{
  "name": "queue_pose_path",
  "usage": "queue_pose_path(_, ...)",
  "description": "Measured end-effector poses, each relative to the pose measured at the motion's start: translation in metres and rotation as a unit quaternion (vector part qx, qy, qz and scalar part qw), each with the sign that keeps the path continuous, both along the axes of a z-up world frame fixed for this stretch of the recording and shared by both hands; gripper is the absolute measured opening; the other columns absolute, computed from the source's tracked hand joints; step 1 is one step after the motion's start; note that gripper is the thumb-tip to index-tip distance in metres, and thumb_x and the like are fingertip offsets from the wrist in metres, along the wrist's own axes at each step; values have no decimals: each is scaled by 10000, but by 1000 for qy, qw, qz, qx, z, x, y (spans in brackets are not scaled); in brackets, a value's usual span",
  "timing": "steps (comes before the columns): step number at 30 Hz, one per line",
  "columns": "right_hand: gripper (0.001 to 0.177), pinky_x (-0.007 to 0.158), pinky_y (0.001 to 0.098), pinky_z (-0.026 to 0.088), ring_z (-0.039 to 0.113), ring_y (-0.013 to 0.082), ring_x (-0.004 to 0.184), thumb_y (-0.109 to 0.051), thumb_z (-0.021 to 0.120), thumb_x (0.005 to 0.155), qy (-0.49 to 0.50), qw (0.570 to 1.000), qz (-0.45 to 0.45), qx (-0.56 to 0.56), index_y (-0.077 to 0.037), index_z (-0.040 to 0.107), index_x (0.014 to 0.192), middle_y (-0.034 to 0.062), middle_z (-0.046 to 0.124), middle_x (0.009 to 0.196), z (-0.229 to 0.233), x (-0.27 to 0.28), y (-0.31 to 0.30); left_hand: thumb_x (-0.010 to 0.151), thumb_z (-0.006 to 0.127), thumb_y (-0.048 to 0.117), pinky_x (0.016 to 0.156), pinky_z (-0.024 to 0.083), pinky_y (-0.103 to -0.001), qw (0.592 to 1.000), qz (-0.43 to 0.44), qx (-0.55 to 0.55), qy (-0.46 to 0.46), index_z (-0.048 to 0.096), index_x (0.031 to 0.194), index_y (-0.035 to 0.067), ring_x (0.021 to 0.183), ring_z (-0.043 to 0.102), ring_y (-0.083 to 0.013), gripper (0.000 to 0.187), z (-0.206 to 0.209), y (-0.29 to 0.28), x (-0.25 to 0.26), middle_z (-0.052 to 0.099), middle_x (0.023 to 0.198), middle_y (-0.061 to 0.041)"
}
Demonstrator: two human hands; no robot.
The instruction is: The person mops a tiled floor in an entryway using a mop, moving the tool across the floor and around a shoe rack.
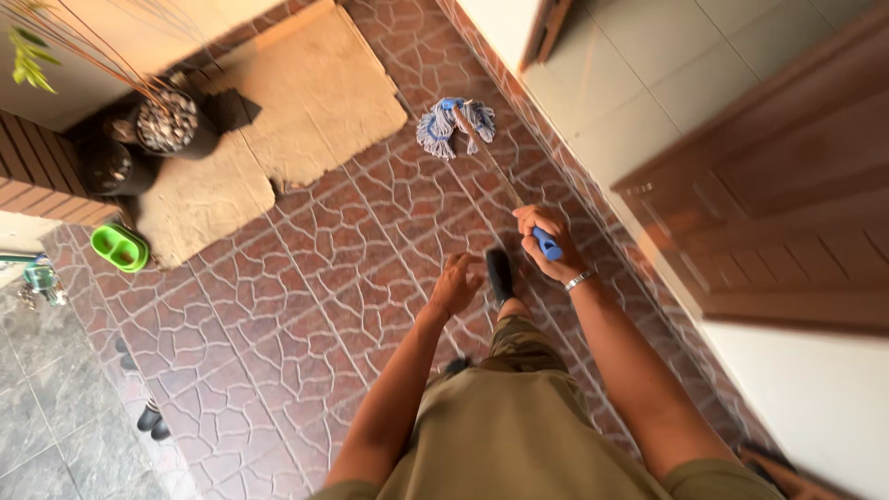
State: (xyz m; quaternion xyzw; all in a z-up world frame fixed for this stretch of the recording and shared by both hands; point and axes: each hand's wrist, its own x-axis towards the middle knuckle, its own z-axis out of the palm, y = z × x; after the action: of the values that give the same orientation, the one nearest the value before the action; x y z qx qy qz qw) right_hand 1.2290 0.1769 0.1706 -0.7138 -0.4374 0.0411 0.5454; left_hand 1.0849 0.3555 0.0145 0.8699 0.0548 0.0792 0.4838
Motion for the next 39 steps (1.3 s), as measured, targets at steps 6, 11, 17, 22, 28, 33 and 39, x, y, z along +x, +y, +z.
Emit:
queue_pose_path(6,122,981,427,551,687,350,1174,26,605,802,-17,1000,20,-13,-52,535,865,111,672,916,-36,150,70,867,729,185,870,543,-456,995,81,-46,34,631,1253,99,1042,689,-366,408,29,38,60,660,1242,-173)
queue_pose_path(11,51,888,394,587,704,312,1166,-8,613,920,-53,996,-13,-67,-55,593,912,141,736,1130,-66,298,127,925,676,199,832,601,-395,966,159,-160,122,646,1243,91,1038,751,-277,337,49,54,122,703,1225,-135)
queue_pose_path(17,50,998,390,581,664,309,1273,-106,636,1020,10,998,-25,-53,-67,610,1003,116,753,1199,-116,437,195,935,651,226,849,582,-397,940,213,-195,178,630,1266,83,1077,722,-277,361,57,51,194,704,1238,-128)
queue_pose_path(22,148,1038,436,537,607,413,1310,-108,737,955,-70,994,20,-75,-56,635,1049,183,629,1420,-149,468,214,958,644,258,868,580,-394,948,198,-175,180,643,1245,67,1074,739,-274,345,62,47,234,728,1172,-140)
queue_pose_path(28,183,901,407,582,713,351,1133,-166,753,912,58,986,56,-147,-82,617,1001,178,530,1514,-175,415,183,957,632,252,857,590,-390,939,205,-209,178,636,1251,64,1093,725,-270,348,80,42,243,713,1186,-137)
queue_pose_path(33,223,913,405,570,688,323,1171,-246,765,892,20,984,52,-172,-85,643,985,126,588,1475,-156,343,125,955,631,237,874,582,-390,948,194,-191,164,639,1248,67,1075,740,-261,338,82,31,214,728,1209,-124)
queue_pose_path(39,200,924,439,519,764,249,1031,-300,784,873,-68,978,2,-199,-136,712,962,37,699,1352,-98,256,58,948,648,218,875,597,-380,952,190,-202,130,642,1255,66,1080,728,-254,343,74,5,149,722,1226,-112)
